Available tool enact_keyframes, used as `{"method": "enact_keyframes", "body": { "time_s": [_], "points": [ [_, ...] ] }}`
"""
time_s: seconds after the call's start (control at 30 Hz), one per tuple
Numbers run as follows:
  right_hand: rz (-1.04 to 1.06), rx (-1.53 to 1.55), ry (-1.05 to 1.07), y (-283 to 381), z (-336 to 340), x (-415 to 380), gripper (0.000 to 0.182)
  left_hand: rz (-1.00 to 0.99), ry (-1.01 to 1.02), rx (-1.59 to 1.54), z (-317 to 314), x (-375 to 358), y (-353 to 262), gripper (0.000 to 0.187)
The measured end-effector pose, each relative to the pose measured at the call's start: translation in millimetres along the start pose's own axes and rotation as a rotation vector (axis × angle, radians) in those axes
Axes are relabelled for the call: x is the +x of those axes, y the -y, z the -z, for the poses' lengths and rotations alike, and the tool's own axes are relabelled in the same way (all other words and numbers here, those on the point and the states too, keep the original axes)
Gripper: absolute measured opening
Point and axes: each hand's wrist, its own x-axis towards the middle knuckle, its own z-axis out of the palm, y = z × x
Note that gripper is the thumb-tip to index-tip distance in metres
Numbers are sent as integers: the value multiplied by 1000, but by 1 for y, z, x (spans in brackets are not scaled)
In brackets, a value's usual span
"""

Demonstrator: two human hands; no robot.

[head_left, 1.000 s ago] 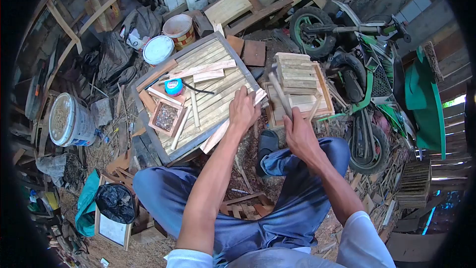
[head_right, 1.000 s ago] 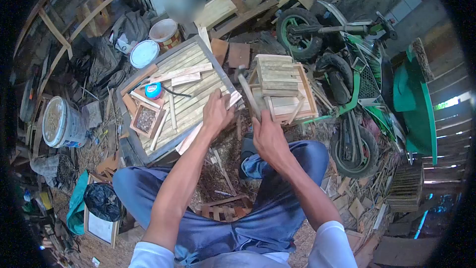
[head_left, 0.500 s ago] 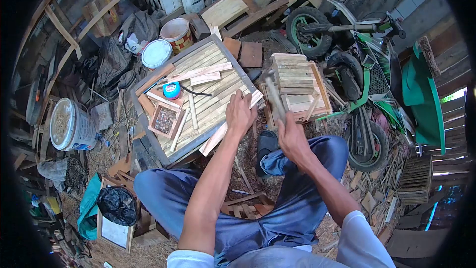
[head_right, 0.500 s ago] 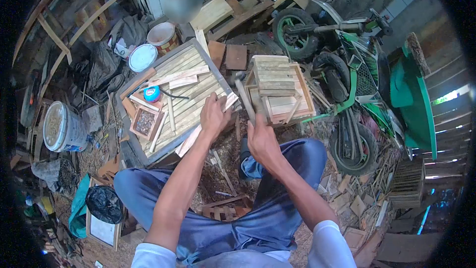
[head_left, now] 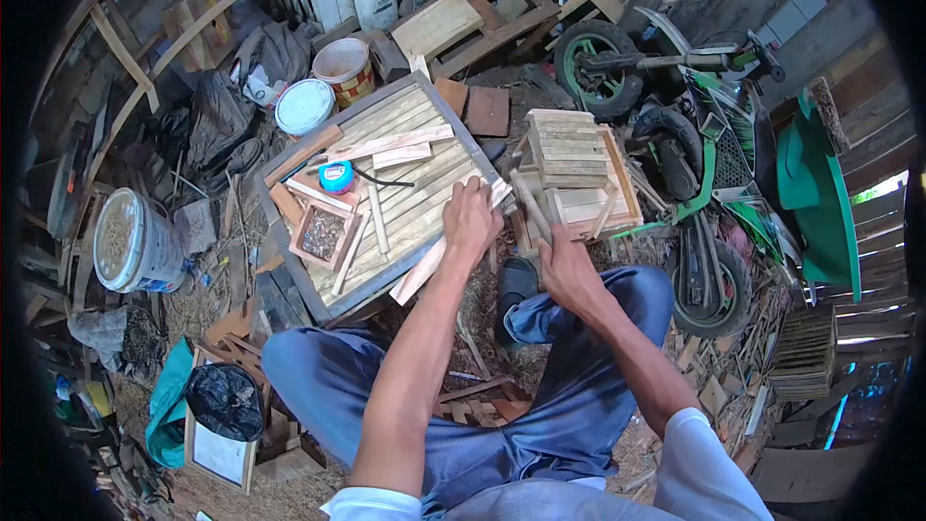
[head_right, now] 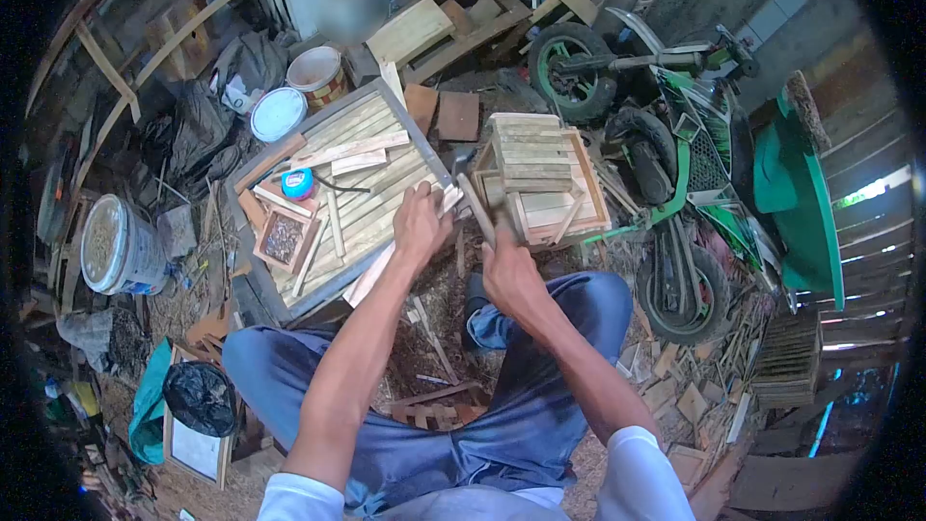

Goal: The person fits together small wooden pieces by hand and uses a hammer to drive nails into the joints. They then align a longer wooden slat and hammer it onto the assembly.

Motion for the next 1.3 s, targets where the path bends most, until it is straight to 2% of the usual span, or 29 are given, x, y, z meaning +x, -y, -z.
{"method": "enact_keyframes", "body": {
  "time_s": [0.13, 0.23, 0.27, 0.5, 0.53, 0.63, 0.77, 0.8, 0.9, 0.93, 1.03, 1.17, 1.2, 1.3],
  "points": [
    [24, 83, -119, 34, 21, -5, 29, 6, 4, -12, 1, -2, -2, 26],
    [216, 1, -188, -8, -13, 2, 21, 10, 17, -8, 2, -1, 0, 27],
    [81, -15, -58, -13, -14, 1, 22, 20, 26, -9, 1, -1, 0, 27],
    [139, 158, -257, 27, 8, -7, 24, 33, 19, -42, 1, -2, -3, 27],
    [-26, 188, -136, 29, 8, -7, 22, 31, 13, -45, 2, -2, -2, 27],
    [-22, -20, 12, -5, -6, 0, 22, 28, 35, -13, 3, 0, -4, 25],
    [14, 91, -107, 27, 19, -4, 23, 5, 24, -15, 4, -3, -3, 25],
    [59, 66, -216, 34, 20, -7, 24, 2, 18, -16, 3, -3, -3, 25],
    [35, 161, -144, 10, 0, -4, 25, 14, 21, -20, 3, -3, -4, 25],
    [45, -22, -57, -23, -18, 0, 25, 22, 23, -20, 0, -3, -3, 25],
    [57, -7, -58, -6, 1, 1, 24, 27, 7, -33, 5, 2, -3, 24],
    [132, 202, -252, 35, 19, -10, 22, 10, 8, -32, 2, -2, -3, 23],
    [89, 281, -247, 35, 13, -12, 23, 30, 39, -32, 7, -1, -6, 24],
    [13, -38, -31, -1, -13, -3, 23, 22, -4, -57, 6, -2, -7, 25]
  ]
}}
